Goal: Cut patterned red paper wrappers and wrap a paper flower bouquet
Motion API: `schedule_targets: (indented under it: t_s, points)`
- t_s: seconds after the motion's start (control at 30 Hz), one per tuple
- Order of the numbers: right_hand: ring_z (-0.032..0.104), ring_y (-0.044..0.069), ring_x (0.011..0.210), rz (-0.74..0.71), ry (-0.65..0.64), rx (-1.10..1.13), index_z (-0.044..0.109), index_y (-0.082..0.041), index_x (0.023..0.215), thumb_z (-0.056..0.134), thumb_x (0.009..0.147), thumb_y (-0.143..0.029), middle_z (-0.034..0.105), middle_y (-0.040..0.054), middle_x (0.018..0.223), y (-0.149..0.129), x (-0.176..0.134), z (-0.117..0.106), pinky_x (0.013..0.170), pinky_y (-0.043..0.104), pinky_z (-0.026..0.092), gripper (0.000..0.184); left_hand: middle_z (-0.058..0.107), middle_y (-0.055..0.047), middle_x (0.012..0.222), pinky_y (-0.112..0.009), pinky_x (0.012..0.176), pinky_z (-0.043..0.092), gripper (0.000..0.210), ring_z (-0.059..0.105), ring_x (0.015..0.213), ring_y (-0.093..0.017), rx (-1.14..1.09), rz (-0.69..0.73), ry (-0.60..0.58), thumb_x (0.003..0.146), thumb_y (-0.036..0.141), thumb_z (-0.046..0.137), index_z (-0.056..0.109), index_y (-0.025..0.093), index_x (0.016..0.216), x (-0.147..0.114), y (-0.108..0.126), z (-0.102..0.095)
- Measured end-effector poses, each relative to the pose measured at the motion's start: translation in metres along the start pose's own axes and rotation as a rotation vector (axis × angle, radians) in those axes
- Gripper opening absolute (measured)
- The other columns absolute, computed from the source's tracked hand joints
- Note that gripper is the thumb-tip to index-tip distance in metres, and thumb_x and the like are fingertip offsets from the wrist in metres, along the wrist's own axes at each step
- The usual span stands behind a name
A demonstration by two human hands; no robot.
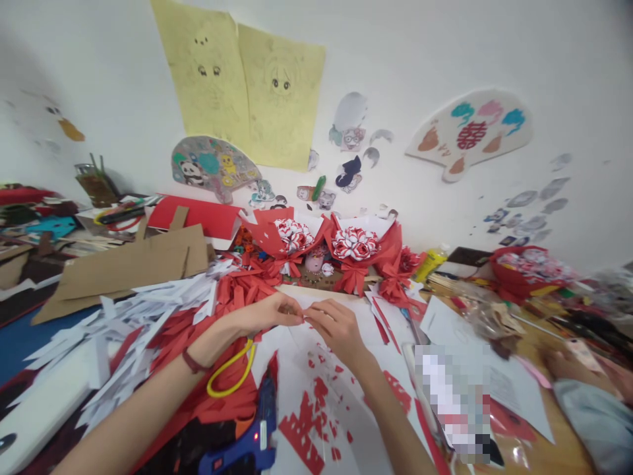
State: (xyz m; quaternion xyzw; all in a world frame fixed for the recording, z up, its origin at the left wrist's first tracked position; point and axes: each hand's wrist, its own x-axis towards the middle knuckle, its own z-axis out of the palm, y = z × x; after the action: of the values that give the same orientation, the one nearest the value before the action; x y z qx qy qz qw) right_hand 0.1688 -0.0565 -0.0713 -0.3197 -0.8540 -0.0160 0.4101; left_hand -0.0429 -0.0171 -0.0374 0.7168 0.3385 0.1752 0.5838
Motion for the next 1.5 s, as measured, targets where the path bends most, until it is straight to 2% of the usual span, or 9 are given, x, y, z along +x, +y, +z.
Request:
schedule_targets:
  t_s: [0.13,0.37,0.57,0.73,0.87,1.03,1.13,1.23,1.5]
  points:
    - [0.063,0.019,0.081,-0.019,0.016,-0.004,0.070,-0.022,0.100,0.054,0.094,-0.018,0.073,0.0064,0.091,-0.006,0.004,0.000,0.073,0.034,0.052,0.018,0.054,0.002,0.067,-0.023,0.055,0.028,0.034,0.037,0.060,-0.009,-0.028,-0.002,0.001,0.075,0.044,0.069,0.068,0.013,0.088,-0.004,0.000,0.000]
    - [0.064,0.019,0.081,0.013,0.042,0.110,0.072,-0.023,0.100,0.056,0.092,-0.019,0.075,0.0061,0.092,-0.008,0.007,0.003,0.075,0.036,0.052,0.018,0.060,0.001,0.071,-0.023,0.062,0.034,0.030,0.046,0.065,-0.009,-0.078,0.025,0.016,0.075,0.040,0.071,0.069,0.013,0.086,-0.012,0.004,-0.001]
    - [0.065,0.019,0.080,0.187,0.117,0.252,0.075,-0.024,0.088,0.064,0.087,-0.023,0.076,0.0049,0.086,-0.009,0.012,0.011,0.077,0.035,0.051,0.011,0.062,-0.002,0.076,-0.024,0.065,0.038,0.037,0.050,0.069,-0.012,-0.099,0.051,0.077,0.076,0.047,0.069,0.070,0.012,0.089,-0.017,-0.001,-0.008]
    - [0.067,0.019,0.072,0.519,0.227,0.396,0.073,-0.018,0.088,0.063,0.087,-0.036,0.075,0.0073,0.083,0.004,0.034,0.045,0.065,0.031,0.053,0.020,0.065,-0.006,0.090,-0.025,0.074,0.042,0.040,0.055,0.080,-0.015,-0.116,0.066,0.179,0.078,0.050,0.066,0.068,0.012,0.091,-0.024,-0.007,-0.015]
    - [0.067,0.018,0.065,0.704,0.188,0.543,0.070,-0.014,0.089,0.065,0.086,-0.039,0.072,0.0046,0.074,0.034,0.068,0.090,0.059,0.029,0.055,0.026,0.062,-0.003,0.080,-0.024,0.065,0.040,0.039,0.052,0.070,-0.012,-0.092,0.030,0.174,0.080,0.050,0.064,0.068,0.013,0.090,-0.044,-0.005,-0.012]
    - [0.066,0.016,0.087,0.830,0.113,0.648,0.061,-0.014,0.110,0.060,0.092,-0.034,0.066,0.0058,0.106,0.069,0.100,0.131,0.075,0.035,0.057,0.027,0.058,0.001,0.073,-0.022,0.060,0.034,0.030,0.047,0.066,-0.010,-0.068,0.000,0.136,0.085,0.043,0.060,0.068,0.014,0.088,-0.085,-0.001,-0.003]
    - [0.064,0.020,0.097,0.876,0.107,0.673,0.059,-0.016,0.118,0.059,0.092,-0.034,0.062,0.0079,0.117,0.081,0.107,0.142,0.081,0.039,0.056,0.031,0.062,-0.001,0.080,-0.023,0.066,0.037,0.026,0.051,0.073,-0.012,-0.068,0.005,0.131,0.088,0.039,0.058,0.067,0.015,0.090,-0.106,-0.007,-0.002]
    - [0.064,0.020,0.097,0.920,0.117,0.678,0.059,-0.016,0.117,0.059,0.092,-0.034,0.062,0.0079,0.117,0.087,0.109,0.147,0.081,0.039,0.056,0.031,0.063,-0.002,0.086,-0.024,0.071,0.040,0.025,0.053,0.078,-0.013,-0.075,0.018,0.124,0.090,0.038,0.055,0.066,0.015,0.091,-0.116,-0.016,-0.005]
    - [0.064,0.020,0.097,0.981,0.124,0.665,0.059,-0.015,0.117,0.060,0.092,-0.034,0.062,0.0078,0.116,0.097,0.107,0.152,0.081,0.039,0.056,0.031,0.061,-0.002,0.084,-0.023,0.070,0.040,0.025,0.052,0.076,-0.012,-0.079,0.014,0.116,0.091,0.037,0.054,0.065,0.015,0.091,-0.113,-0.023,-0.004]
